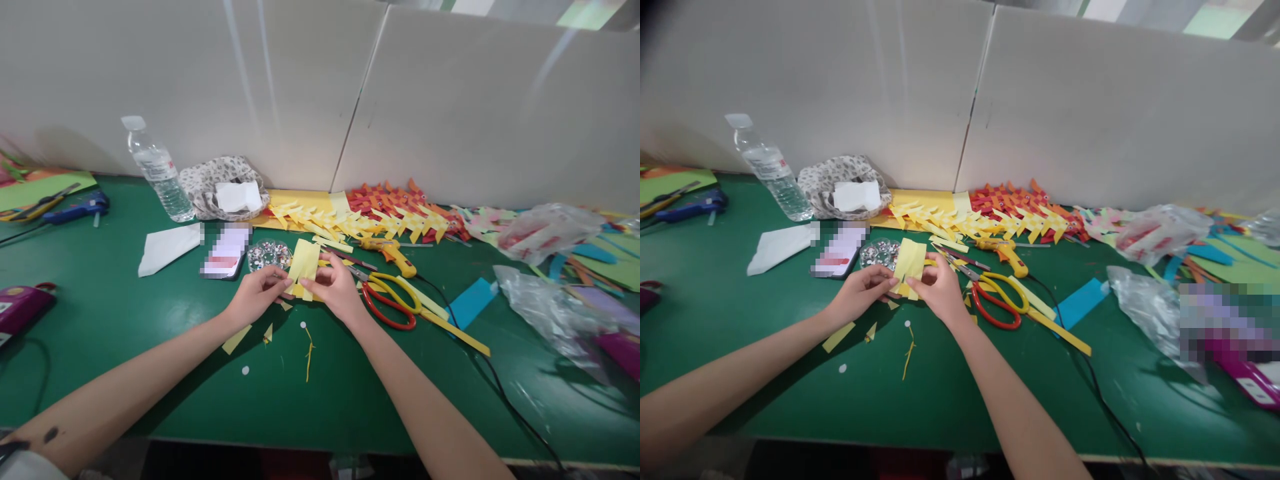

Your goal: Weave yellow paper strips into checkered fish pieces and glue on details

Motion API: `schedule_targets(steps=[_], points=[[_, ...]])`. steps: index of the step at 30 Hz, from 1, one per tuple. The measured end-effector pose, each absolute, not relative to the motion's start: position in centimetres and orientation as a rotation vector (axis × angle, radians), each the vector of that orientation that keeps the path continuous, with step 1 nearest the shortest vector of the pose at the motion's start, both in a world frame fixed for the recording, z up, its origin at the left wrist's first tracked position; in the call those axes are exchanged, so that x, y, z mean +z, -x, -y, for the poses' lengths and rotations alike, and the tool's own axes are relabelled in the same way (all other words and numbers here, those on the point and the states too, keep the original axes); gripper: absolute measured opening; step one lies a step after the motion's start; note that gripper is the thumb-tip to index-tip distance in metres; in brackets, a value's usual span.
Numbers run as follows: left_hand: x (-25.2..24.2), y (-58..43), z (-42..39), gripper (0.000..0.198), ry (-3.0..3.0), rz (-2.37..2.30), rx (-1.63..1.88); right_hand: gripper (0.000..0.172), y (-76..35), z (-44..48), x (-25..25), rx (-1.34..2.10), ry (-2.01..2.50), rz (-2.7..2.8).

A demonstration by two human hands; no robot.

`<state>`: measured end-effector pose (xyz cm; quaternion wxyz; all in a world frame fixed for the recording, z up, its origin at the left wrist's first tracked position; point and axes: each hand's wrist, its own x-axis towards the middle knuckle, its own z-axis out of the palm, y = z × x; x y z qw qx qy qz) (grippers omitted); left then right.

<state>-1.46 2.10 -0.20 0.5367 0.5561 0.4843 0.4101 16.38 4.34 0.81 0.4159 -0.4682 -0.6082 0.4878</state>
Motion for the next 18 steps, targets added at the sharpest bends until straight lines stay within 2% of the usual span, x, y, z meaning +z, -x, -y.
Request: schedule_targets(steps=[4,10,18], points=[[-0.08,1.37,-2.0,0.024,-1.296,-1.149,0.968,0.053,-16.41,-4.41,0.69,1.252,1.159,1.501],[-0.45,1.51,-2.11,0.033,-1.316,-1.131,0.972,0.053,-16.39,-4.42,0.64,1.275,1.143,1.469],[-0.72,1.45,-2.28,0.029,-1.306,-1.121,0.966,0.05,-16.44,-4.31,0.77,1.286,1.11,1.47]])
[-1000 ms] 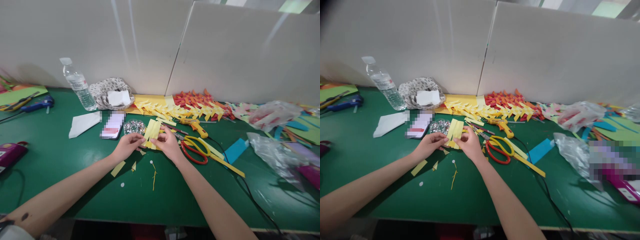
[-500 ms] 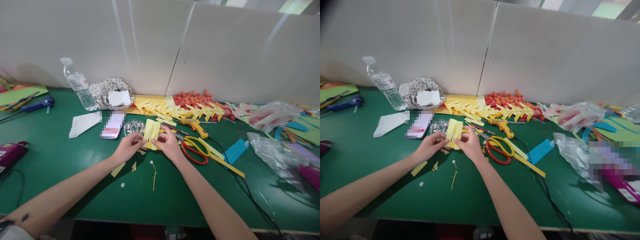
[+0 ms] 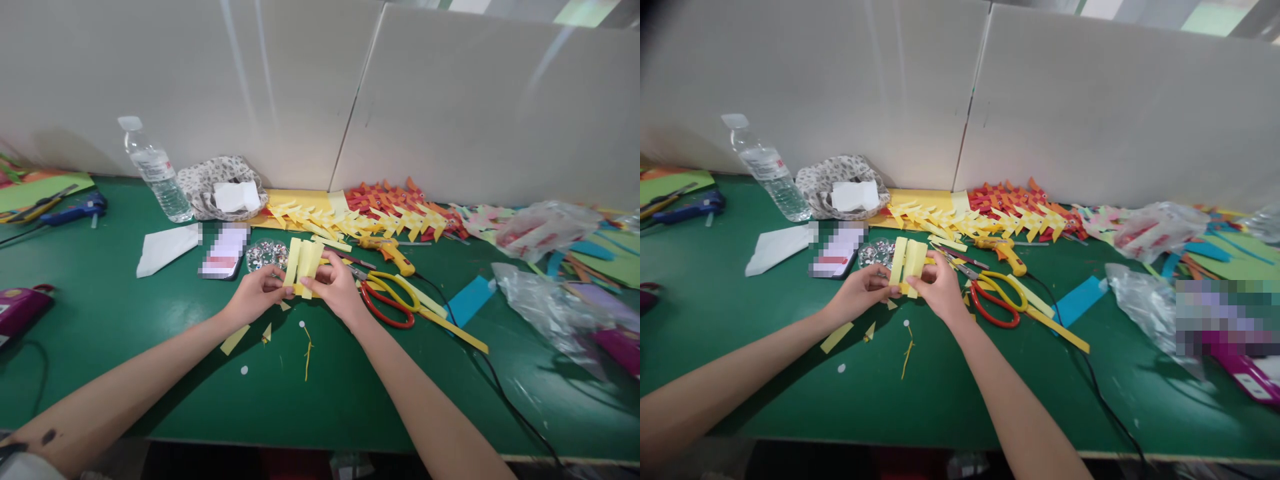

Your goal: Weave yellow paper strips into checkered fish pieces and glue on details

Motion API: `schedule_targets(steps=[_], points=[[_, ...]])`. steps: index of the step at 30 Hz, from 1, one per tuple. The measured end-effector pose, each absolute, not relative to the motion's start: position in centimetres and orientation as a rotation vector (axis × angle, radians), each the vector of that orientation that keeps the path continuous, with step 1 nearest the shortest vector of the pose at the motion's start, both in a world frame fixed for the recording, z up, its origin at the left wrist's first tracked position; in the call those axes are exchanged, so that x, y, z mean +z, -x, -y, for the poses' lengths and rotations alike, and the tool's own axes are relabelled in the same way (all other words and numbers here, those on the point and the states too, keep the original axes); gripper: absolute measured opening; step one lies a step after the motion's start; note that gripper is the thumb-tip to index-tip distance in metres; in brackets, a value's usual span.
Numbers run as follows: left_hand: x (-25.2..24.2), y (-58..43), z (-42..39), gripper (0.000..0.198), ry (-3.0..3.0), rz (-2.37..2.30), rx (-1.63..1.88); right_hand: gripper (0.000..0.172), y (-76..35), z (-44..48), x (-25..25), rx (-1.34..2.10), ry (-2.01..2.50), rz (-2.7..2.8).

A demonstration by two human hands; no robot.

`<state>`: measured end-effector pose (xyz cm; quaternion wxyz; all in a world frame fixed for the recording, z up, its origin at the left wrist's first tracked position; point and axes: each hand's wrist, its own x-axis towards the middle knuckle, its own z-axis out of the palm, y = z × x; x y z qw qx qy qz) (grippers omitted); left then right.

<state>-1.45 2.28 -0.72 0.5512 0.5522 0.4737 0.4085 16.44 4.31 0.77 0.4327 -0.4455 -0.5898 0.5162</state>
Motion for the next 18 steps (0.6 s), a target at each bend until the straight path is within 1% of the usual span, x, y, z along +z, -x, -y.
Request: schedule_targets(steps=[5,15,18], points=[[-0.79,1.51,-2.38,0.028,-1.301,-1.096,0.944,0.048,-16.5,-4.36,0.82,1.281,1.108,1.515],[-0.72,1.5,-2.28,0.027,-1.31,-1.091,0.913,0.059,-16.62,-4.34,1.16,1.316,1.153,1.532],[-0.8,1.53,-2.31,0.028,-1.305,-1.086,0.917,0.06,-16.61,-4.33,1.13,1.319,1.137,1.518]])
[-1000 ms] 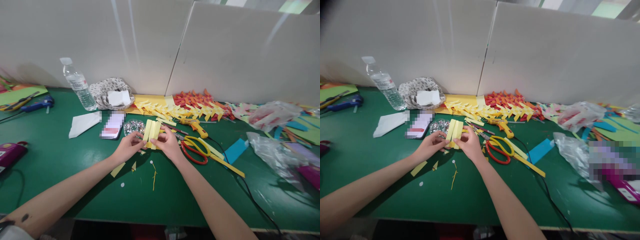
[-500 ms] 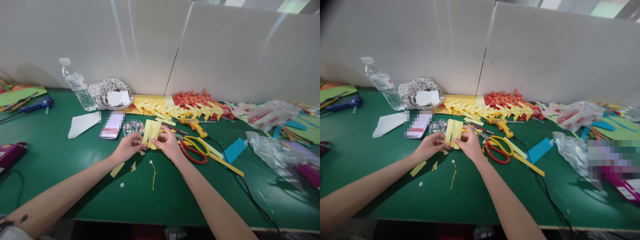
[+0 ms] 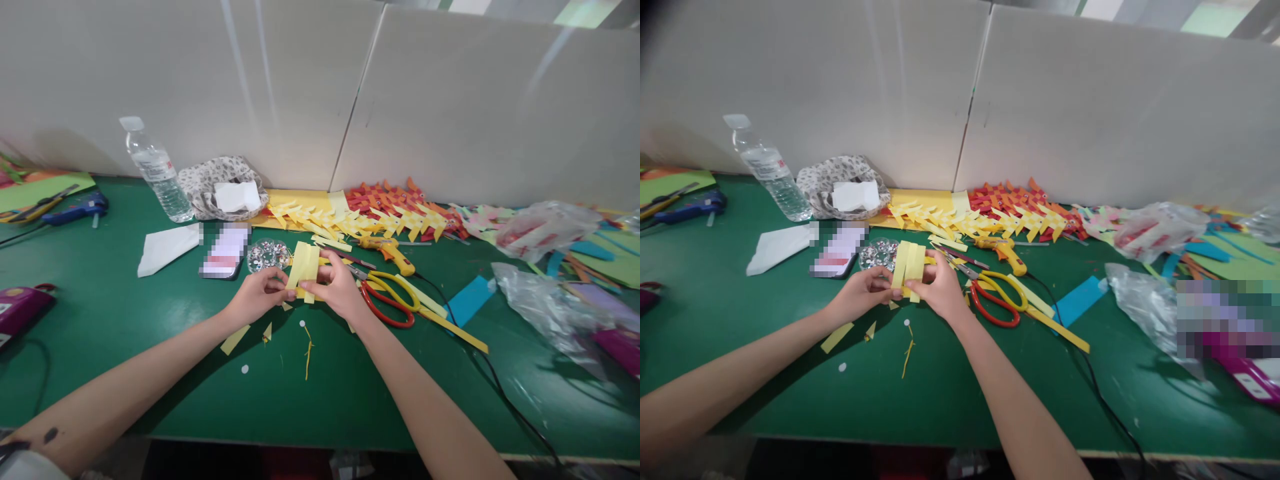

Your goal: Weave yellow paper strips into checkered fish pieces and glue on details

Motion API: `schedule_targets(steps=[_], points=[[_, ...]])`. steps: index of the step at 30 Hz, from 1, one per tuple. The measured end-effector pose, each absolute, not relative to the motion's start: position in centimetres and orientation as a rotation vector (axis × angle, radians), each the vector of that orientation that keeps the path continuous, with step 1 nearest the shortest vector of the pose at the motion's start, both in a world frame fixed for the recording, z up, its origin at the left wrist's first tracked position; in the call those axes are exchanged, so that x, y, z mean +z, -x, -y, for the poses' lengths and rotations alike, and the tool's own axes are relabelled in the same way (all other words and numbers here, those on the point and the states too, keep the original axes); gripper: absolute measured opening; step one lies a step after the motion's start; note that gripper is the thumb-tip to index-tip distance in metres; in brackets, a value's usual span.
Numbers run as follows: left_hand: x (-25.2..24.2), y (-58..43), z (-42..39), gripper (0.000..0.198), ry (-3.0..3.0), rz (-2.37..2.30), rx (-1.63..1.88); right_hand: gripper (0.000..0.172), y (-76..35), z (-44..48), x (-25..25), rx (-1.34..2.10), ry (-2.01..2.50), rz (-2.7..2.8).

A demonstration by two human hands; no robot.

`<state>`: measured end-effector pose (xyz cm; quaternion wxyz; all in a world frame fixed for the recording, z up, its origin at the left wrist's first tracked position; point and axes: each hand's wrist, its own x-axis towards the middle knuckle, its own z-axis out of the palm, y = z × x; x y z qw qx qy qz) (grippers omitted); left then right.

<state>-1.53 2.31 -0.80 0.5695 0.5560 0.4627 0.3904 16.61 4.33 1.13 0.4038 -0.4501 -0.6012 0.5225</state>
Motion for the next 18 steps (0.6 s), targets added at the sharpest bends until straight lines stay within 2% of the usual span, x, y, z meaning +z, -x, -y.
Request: schedule_targets(steps=[18], points=[[-0.32,1.25,-2.16,0.027,-1.267,-1.11,0.91,0.052,-16.32,-4.29,1.09,1.258,1.114,1.51]])
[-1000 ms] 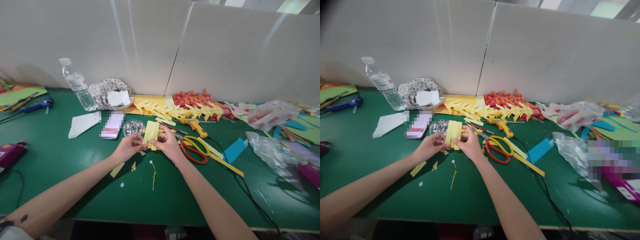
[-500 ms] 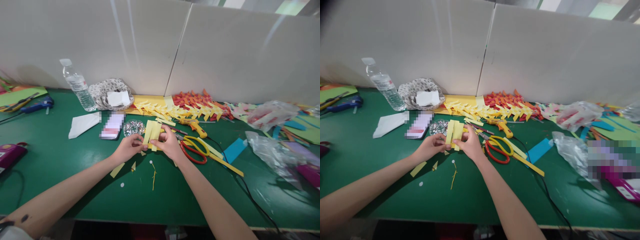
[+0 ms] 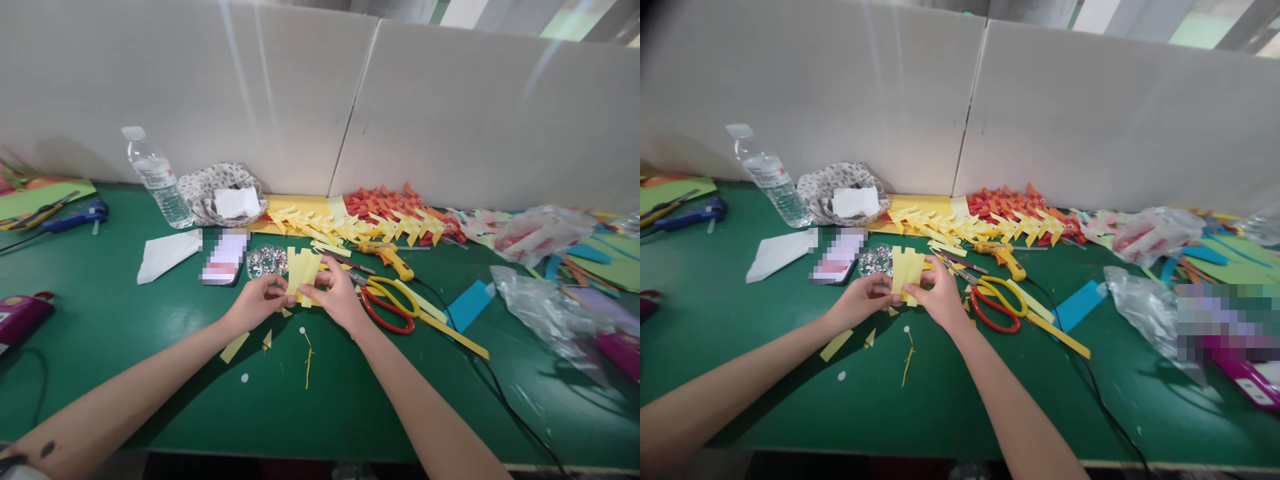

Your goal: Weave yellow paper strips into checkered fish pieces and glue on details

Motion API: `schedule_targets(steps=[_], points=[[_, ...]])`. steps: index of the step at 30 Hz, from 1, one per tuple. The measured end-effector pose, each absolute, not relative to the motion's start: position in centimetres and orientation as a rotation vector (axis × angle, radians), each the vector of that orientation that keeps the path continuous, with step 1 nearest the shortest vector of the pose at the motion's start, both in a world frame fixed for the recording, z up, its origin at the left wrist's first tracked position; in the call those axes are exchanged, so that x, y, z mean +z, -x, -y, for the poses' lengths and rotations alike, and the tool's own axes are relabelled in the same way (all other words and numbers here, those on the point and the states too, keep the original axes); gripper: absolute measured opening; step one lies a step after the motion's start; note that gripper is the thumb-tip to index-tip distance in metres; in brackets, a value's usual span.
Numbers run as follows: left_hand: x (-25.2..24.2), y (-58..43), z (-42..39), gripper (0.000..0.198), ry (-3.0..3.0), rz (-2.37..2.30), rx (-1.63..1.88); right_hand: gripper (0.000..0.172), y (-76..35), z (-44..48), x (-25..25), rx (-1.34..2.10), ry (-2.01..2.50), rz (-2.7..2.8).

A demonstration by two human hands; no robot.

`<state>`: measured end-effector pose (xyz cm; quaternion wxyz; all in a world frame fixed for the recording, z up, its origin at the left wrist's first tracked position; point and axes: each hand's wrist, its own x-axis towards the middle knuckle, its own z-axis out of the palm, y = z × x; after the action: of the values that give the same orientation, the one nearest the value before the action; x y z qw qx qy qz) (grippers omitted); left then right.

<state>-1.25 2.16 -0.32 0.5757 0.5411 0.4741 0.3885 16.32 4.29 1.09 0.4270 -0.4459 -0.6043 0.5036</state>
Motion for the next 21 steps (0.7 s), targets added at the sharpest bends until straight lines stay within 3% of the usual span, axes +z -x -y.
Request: schedule_targets(steps=[10,17,21], points=[[-0.7,1.32,-2.32,0.025,-1.27,-1.09,0.921,0.052,-16.09,-4.2,1.07,1.247,1.112,1.475],[-0.59,1.29,-2.3,0.026,-1.257,-1.097,0.917,0.041,-15.83,-4.05,0.98,1.192,1.087,1.527],[-0.48,1.29,-2.27,0.026,-1.234,-1.107,0.924,0.046,-15.95,-3.97,1.06,1.174,1.069,1.59]])
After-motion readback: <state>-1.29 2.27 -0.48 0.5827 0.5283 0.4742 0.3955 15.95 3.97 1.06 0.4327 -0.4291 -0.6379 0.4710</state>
